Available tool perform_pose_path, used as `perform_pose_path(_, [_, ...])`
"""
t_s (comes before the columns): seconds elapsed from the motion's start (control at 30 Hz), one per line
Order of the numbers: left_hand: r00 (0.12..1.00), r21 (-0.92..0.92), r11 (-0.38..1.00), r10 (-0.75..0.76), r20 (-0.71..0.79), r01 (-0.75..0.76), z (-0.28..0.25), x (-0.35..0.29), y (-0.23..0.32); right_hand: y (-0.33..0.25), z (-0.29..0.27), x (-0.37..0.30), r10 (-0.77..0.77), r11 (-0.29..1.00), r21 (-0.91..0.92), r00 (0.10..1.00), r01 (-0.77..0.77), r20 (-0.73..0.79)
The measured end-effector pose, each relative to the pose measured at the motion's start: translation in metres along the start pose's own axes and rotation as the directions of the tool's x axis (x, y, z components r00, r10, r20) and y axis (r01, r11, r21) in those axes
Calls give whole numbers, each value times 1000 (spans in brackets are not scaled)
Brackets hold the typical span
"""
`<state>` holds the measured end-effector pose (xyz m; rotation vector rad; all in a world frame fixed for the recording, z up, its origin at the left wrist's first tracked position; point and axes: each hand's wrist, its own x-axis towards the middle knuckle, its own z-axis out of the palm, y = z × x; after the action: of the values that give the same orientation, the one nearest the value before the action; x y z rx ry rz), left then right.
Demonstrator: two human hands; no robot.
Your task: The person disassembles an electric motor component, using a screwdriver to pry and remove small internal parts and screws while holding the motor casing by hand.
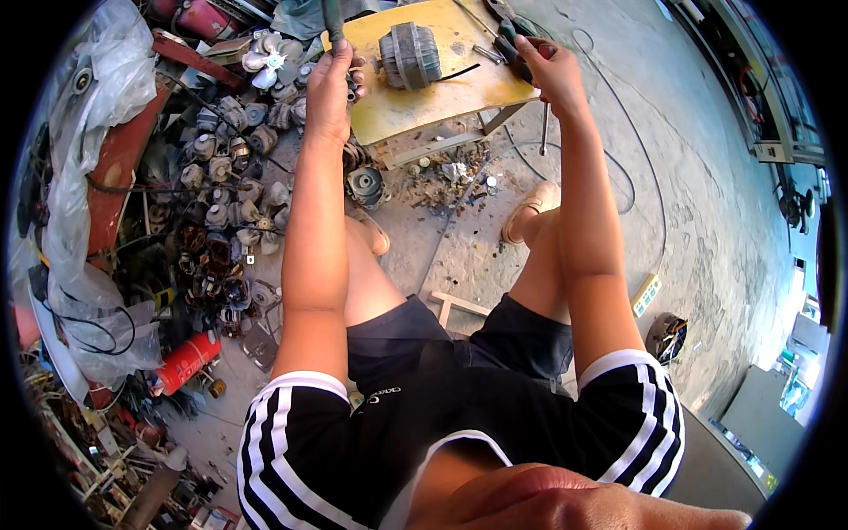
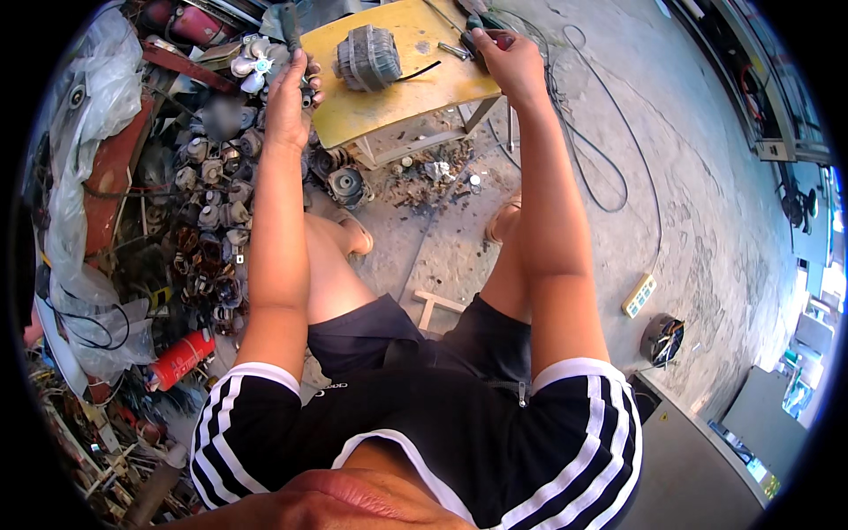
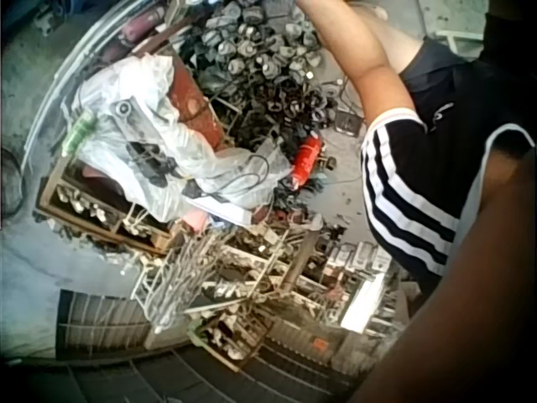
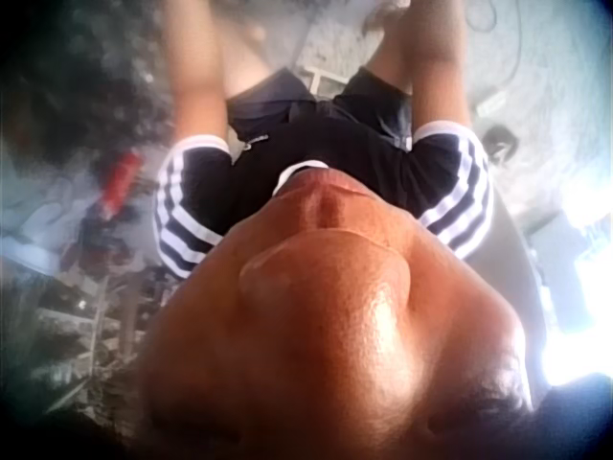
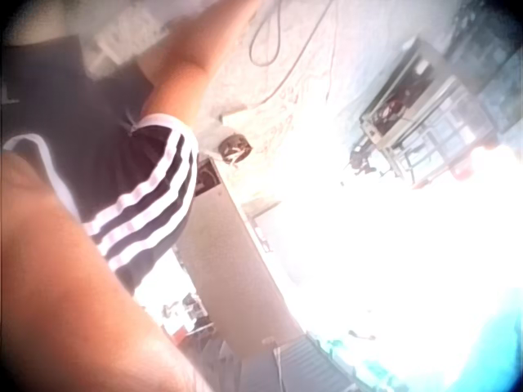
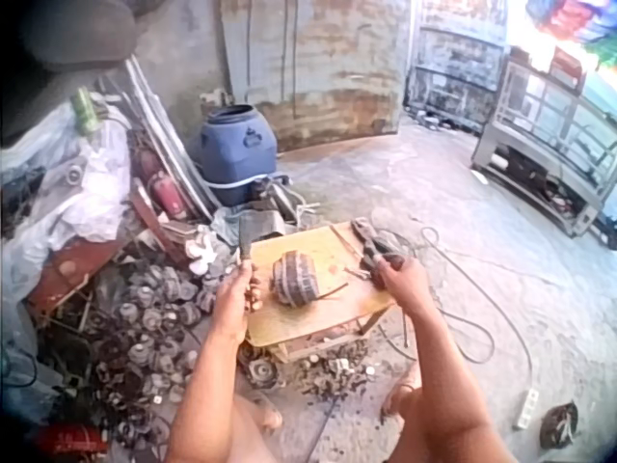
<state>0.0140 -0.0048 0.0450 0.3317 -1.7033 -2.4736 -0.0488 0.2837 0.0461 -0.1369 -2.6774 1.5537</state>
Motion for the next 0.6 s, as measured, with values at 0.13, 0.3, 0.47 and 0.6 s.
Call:
perform_pose_path(0.13, [998,67,997,-26,-57,30,-1,0,2,-12,3,-12,-60,996,68,991,52,117])
perform_pose_path(0.3, [998,336,941,57,-29,-43,-4,0,-7,2,33,-20,-321,944,-34,934,329,156])
perform_pose_path(0.47, [988,416,906,17,156,-81,-2,-1,-9,-15,62,-46,-372,897,-171,905,407,205])
perform_pose_path(0.6, [984,385,913,79,157,-135,-2,6,-26,-20,79,-47,-349,910,-140,905,389,243])
